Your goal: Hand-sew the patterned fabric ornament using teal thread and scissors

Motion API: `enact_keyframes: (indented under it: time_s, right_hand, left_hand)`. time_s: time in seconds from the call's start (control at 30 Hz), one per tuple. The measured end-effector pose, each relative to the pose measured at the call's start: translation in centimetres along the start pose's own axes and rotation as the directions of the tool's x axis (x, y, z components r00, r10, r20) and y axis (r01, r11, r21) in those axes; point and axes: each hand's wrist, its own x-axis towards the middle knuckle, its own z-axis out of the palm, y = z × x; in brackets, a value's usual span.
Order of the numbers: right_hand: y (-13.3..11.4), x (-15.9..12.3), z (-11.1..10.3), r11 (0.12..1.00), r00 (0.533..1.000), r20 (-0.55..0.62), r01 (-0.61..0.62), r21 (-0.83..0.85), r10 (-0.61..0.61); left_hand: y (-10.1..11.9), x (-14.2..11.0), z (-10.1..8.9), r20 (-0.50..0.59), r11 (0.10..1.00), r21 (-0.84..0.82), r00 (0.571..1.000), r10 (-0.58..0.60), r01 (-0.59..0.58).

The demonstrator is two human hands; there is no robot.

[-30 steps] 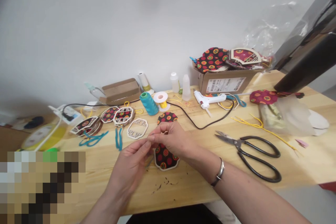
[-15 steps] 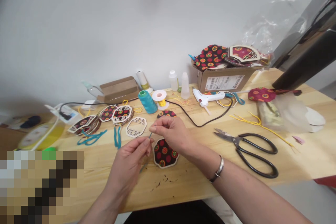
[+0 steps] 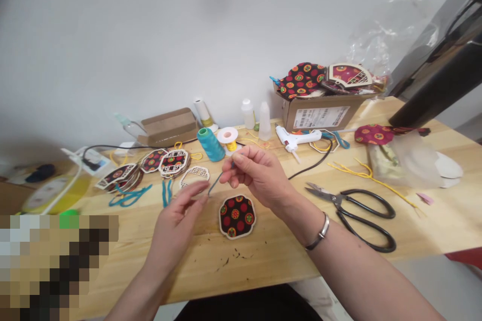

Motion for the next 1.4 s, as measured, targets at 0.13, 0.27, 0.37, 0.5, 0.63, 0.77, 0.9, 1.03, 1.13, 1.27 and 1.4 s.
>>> enact_keyframes:
  time_s: [0.13, 0.27, 0.37, 0.5, 0.63, 0.77, 0.9, 1.03, 1.13, 1.27, 1.4]
  right_hand:
    - [0.1, 0.0, 0.1, 0.996, 0.999, -0.017, 0.046, -0.076, -0.048]
    - [0.5, -0.2, 0.3, 0.989, 0.998, 0.022, 0.069, -0.132, -0.067]
    - [0.6, -0.5, 0.6, 0.977, 0.996, 0.080, 0.041, -0.209, -0.025]
    - [0.7, -1.2, 1.1, 0.953, 0.972, 0.192, -0.072, -0.295, 0.133]
    - [0.5, -1.7, 1.6, 0.931, 0.935, 0.299, -0.076, -0.357, 0.191]
    - [0.3, -1.8, 1.5, 0.889, 0.895, 0.371, -0.058, -0.455, 0.249]
    - [0.2, -2.0, 1.4, 0.845, 0.853, 0.399, -0.088, -0.527, 0.337]
    - [0.2, -2.1, 1.4, 0.809, 0.809, 0.420, -0.111, -0.577, 0.411]
    - [0.3, -2.1, 1.4, 0.803, 0.796, 0.433, -0.106, -0.586, 0.422]
    - [0.4, -2.1, 1.4, 0.799, 0.791, 0.434, -0.113, -0.590, 0.432]
    - [0.7, -2.1, 1.4, 0.822, 0.776, 0.464, -0.119, -0.557, 0.427]
  left_hand:
    - [0.7, -0.4, -0.6, -0.154, 0.998, 0.036, 0.987, 0.047, -0.042]
    - [1.0, -1.4, -0.2, 0.225, 0.927, -0.147, 0.924, -0.309, 0.346]
    - [1.0, -1.8, 0.6, 0.495, 0.717, -0.290, 0.741, -0.454, 0.634]
    - [1.0, -1.4, 0.9, 0.535, 0.524, -0.438, 0.681, -0.500, 0.730]
    - [0.6, -0.9, 0.5, 0.535, 0.472, -0.511, 0.695, -0.480, 0.719]
    - [-0.1, -0.5, 0.3, 0.530, 0.533, -0.498, 0.726, -0.437, 0.684]
    - [-0.4, -0.4, 0.2, 0.499, 0.536, -0.498, 0.731, -0.466, 0.682]
    - [-0.2, -0.2, -0.1, 0.455, 0.524, -0.519, 0.737, -0.499, 0.676]
    - [0.0, 0.0, -0.2, 0.435, 0.531, -0.526, 0.746, -0.504, 0.665]
    - [-0.1, 0.1, -0.1, 0.416, 0.552, -0.514, 0.754, -0.508, 0.656]
    - [-0.3, 0.1, -0.2, 0.424, 0.570, -0.477, 0.743, -0.518, 0.669]
